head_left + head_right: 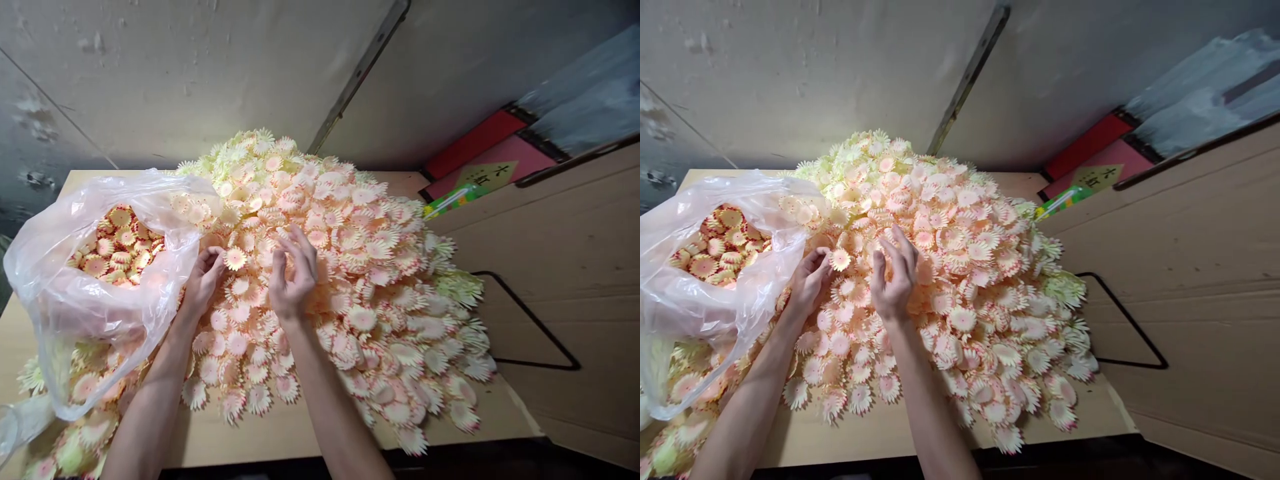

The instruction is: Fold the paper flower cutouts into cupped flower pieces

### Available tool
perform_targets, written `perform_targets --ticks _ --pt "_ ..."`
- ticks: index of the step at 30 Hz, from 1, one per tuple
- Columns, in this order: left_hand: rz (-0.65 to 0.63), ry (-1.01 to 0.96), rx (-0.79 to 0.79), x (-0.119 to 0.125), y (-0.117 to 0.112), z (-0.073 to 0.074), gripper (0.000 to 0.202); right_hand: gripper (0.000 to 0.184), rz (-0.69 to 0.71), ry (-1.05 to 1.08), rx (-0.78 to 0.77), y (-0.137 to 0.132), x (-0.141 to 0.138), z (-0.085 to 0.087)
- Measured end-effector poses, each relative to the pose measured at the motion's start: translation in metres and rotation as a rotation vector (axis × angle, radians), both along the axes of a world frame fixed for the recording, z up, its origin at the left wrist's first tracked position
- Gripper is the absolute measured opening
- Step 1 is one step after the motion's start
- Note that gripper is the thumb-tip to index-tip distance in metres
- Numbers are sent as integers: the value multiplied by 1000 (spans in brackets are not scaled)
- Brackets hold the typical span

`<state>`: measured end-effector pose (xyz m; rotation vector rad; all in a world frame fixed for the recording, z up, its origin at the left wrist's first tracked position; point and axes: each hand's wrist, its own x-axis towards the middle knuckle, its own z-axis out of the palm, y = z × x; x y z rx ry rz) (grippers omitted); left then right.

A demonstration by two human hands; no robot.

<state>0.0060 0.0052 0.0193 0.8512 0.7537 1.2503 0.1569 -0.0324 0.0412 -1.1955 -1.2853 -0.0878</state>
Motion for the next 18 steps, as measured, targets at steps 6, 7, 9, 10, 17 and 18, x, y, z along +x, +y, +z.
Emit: perform_targets --ticks 6,7,9,10,17,18 --pt "-15 135 116 -1 -2 6 31 37 303 78 -232 -2 -10 -6" --pt "-18 138 122 -1 -3 7 32 39 319 111 -270 -2 -12 -7" --pt "-25 138 121 -2 -3 8 33 31 315 184 -322 -1 -14 -9" --pt "-31 140 116 -2 -4 8 33 25 301 213 -333 -1 -14 -10" --pt "-56 106 61 -1 -4 10 32 16 293 240 -333 -1 -11 -16" --pt "-59 107 57 -1 -4 10 32 16 291 229 -329 -1 -11 -17"
